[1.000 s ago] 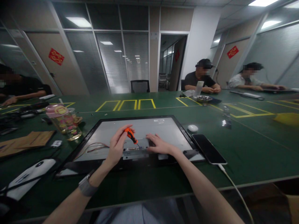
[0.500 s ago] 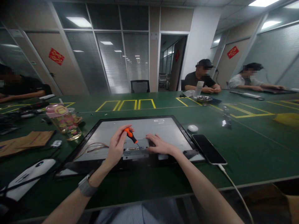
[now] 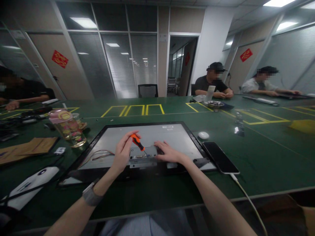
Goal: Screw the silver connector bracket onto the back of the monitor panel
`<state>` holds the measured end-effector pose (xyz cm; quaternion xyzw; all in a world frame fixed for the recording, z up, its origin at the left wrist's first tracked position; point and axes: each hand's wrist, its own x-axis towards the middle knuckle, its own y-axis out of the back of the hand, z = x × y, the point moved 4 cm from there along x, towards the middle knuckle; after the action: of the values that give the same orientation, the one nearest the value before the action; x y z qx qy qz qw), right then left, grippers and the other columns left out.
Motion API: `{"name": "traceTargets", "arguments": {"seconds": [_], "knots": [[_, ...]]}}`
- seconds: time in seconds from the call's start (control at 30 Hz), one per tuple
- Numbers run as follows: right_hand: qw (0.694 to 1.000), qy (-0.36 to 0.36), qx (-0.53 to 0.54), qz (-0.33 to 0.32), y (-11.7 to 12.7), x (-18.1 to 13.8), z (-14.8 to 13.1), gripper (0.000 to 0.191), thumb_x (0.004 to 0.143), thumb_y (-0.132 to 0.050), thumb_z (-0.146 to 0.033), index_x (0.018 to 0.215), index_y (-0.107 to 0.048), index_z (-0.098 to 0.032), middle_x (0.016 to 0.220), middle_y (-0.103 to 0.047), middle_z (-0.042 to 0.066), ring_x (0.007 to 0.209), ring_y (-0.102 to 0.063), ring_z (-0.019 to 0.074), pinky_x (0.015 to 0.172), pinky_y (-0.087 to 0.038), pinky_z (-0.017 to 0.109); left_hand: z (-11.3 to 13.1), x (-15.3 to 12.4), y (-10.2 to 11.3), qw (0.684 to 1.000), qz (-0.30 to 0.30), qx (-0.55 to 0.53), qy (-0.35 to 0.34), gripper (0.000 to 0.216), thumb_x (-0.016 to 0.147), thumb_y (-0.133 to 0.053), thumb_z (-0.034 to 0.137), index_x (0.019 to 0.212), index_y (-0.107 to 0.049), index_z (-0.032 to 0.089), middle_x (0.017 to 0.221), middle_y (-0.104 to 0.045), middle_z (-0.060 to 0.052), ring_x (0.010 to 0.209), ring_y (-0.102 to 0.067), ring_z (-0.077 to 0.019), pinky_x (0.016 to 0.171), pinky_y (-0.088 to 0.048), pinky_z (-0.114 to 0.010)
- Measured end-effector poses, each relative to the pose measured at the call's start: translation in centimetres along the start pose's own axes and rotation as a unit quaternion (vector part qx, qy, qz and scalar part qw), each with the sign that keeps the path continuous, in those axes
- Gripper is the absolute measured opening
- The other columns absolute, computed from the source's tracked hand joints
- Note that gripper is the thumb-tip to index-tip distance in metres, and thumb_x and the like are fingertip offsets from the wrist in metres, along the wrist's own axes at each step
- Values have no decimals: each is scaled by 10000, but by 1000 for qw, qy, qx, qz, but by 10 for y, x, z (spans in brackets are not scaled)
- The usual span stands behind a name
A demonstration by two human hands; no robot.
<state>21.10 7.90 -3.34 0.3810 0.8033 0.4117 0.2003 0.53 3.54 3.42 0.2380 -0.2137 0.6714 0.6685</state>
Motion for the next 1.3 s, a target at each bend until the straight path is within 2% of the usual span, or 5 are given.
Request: {"name": "traceTargets", "arguments": {"seconds": [0.27, 0.67, 0.87, 1.1, 1.3], "knots": [[1000, -1, -7, 1, -1, -1, 0, 708, 896, -564, -460, 1514, -342, -195, 1618, -298, 122, 1518, -197, 295, 1243, -35, 526, 0, 3, 1, 999, 29, 13, -21, 236, 845, -681, 410, 922, -765, 204, 873, -578, -39, 820, -582, -158, 785, -496, -282], [1000, -6, -5, -2, 0, -1, -1, 728, 889, -573, -438, 1507, -349, -126, 1610, -299, 162, 1514, -208, 302, 1243, -42, 519, -4, 1, -2, 999, 2, -31, 11, 254, 928, -562, 387, 1007, -689, 180, 1025, -677, -77, 986, -633, -198, 881, -503, -322], [1000, 4, 1, 8, -2, 1, 6, 721, 882, -588, -464, 1505, -363, -178, 1608, -318, 133, 1509, -219, 318, 1240, -38, 540, -1, 2, 0, 1000, 28, 5, -10, 211, 863, -663, 378, 931, -736, 192, 913, -597, -41, 805, -604, -146, 742, -515, -261], [1000, 6, -8, 2, -2, 0, 4, 708, 893, -581, -440, 1510, -349, -181, 1612, -308, 140, 1512, -217, 302, 1242, -55, 524, -3, 0, -2, 1000, -11, -14, 11, 302, 965, -492, 348, 1120, -703, 199, 1002, -687, -66, 969, -637, -188, 912, -483, -326], [1000, 4, -2, 4, -1, 0, 4, 712, 890, -578, -445, 1509, -352, -175, 1614, -298, 142, 1516, -200, 305, 1240, -47, 525, 0, 3, 1, 999, 27, 29, -24, 213, 873, -645, 366, 947, -756, 200, 880, -583, -35, 819, -589, -150, 750, -495, -257]]}}
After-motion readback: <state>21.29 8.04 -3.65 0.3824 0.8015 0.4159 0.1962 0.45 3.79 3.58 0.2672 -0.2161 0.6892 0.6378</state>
